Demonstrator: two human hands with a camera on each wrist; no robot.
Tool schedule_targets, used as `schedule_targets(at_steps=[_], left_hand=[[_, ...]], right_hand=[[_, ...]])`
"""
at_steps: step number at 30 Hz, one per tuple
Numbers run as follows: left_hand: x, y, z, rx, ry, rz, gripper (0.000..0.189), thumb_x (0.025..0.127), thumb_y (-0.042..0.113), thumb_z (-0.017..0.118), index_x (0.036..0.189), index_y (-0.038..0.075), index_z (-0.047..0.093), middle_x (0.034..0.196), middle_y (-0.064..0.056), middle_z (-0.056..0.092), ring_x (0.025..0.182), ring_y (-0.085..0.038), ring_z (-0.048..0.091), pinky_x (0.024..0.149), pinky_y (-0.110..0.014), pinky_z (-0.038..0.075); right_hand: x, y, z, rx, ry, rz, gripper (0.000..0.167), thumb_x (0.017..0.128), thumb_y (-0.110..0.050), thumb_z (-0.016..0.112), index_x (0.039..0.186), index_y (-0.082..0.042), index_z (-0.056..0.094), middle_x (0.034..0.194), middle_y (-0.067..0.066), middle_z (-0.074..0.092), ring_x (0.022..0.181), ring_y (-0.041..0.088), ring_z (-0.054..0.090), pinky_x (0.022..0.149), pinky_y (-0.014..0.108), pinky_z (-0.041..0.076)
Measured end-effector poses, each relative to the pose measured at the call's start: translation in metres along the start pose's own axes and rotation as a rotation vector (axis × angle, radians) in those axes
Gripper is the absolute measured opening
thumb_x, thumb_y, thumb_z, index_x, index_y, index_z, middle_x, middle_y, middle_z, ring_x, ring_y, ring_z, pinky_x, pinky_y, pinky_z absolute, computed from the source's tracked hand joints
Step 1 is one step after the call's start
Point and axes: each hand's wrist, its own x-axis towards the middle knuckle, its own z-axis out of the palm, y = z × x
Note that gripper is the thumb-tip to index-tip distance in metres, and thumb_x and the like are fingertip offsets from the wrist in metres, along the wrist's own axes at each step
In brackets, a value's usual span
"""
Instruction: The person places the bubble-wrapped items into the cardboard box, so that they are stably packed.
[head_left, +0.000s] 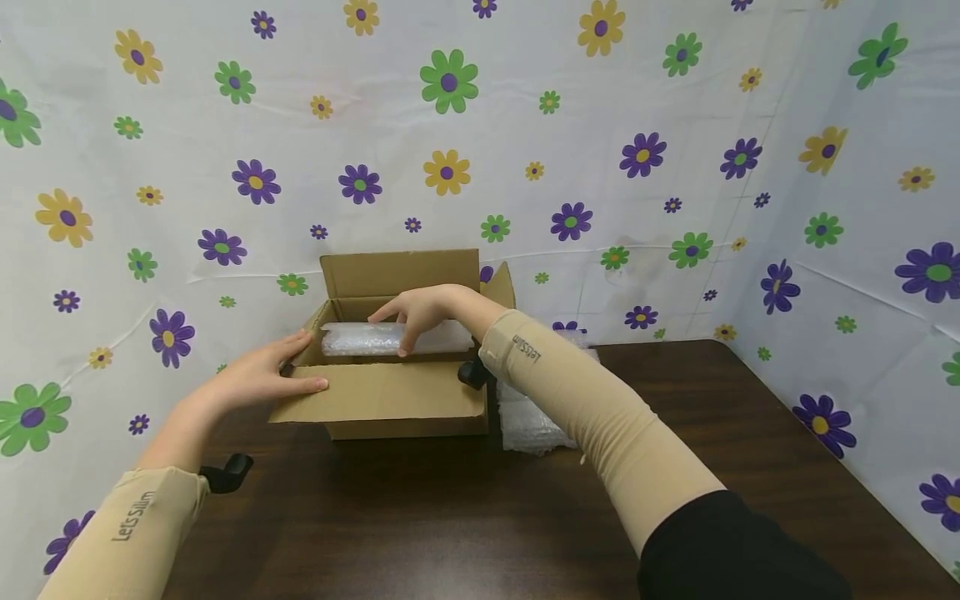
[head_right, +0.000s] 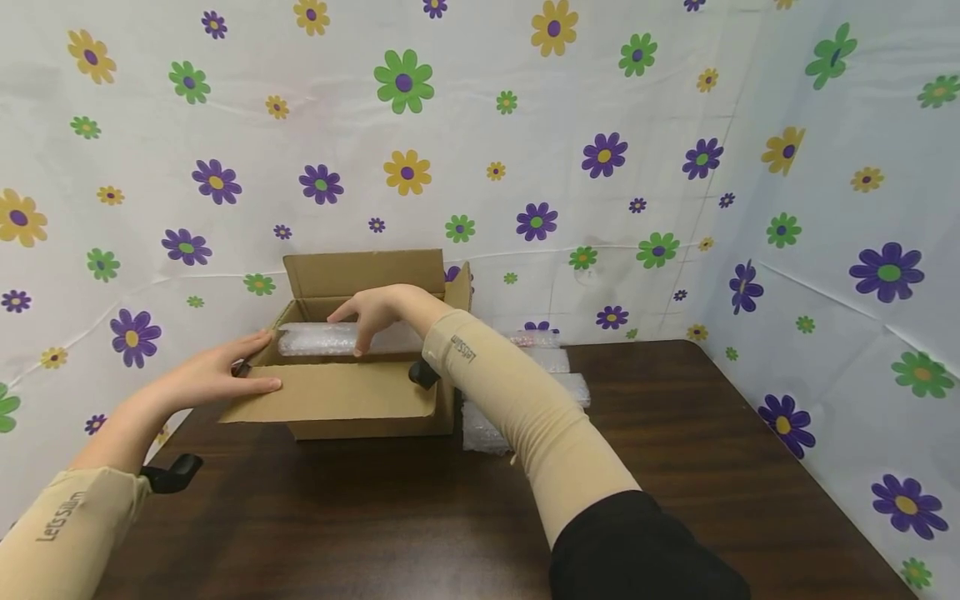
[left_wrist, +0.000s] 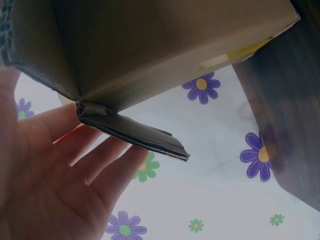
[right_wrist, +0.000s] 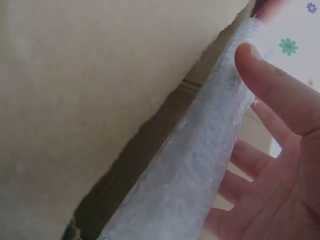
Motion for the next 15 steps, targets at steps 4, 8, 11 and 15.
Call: schedule_targets(at_steps=[4,8,11,15], left_hand=[[0.0003,0.0005,-0.0003,0.000,-0.002,-0.003,0.096,0.085,0.051,0.069,0.150,-0.005,0.026,0.152,-0.032,0.022,0.137,-0.052,0.020,0.106,-0.066,0.020],[0.0010,-0.0006,0.0004,0.012,-0.002,-0.003,0.096,0.085,0.052,0.069,0.149,-0.005,0.027,0.152,-0.031,0.022,0.137,-0.052,0.021,0.106,-0.066,0.021],[0.0013,-0.0009,0.0008,0.014,-0.003,-0.006,0.096,0.085,0.052,0.069,0.149,-0.005,0.028,0.152,-0.031,0.022,0.137,-0.052,0.021,0.106,-0.067,0.022],[0.0011,-0.0001,0.0005,0.014,-0.005,-0.011,0.095,0.085,0.052,0.068,0.150,-0.004,0.027,0.153,-0.031,0.022,0.138,-0.052,0.021,0.106,-0.067,0.021]], right_hand=[[0.0007,0.0015,0.0002,0.018,0.001,0.003,0.075,0.087,-0.018,0.074,0.151,-0.028,0.036,0.152,0.008,0.037,0.137,0.023,0.037,0.104,0.035,0.040],[0.0027,0.0050,0.0014,0.027,-0.005,0.016,0.074,0.087,-0.017,0.073,0.151,-0.028,0.037,0.153,0.009,0.036,0.138,0.022,0.036,0.106,0.036,0.039],[0.0048,0.0078,0.0025,0.026,-0.014,0.023,0.073,0.088,-0.018,0.073,0.151,-0.028,0.036,0.153,0.009,0.035,0.138,0.022,0.036,0.106,0.036,0.038],[0.0063,0.0094,0.0029,0.027,-0.018,0.028,0.074,0.089,-0.019,0.072,0.152,-0.028,0.035,0.153,0.008,0.035,0.138,0.021,0.036,0.105,0.035,0.039]])
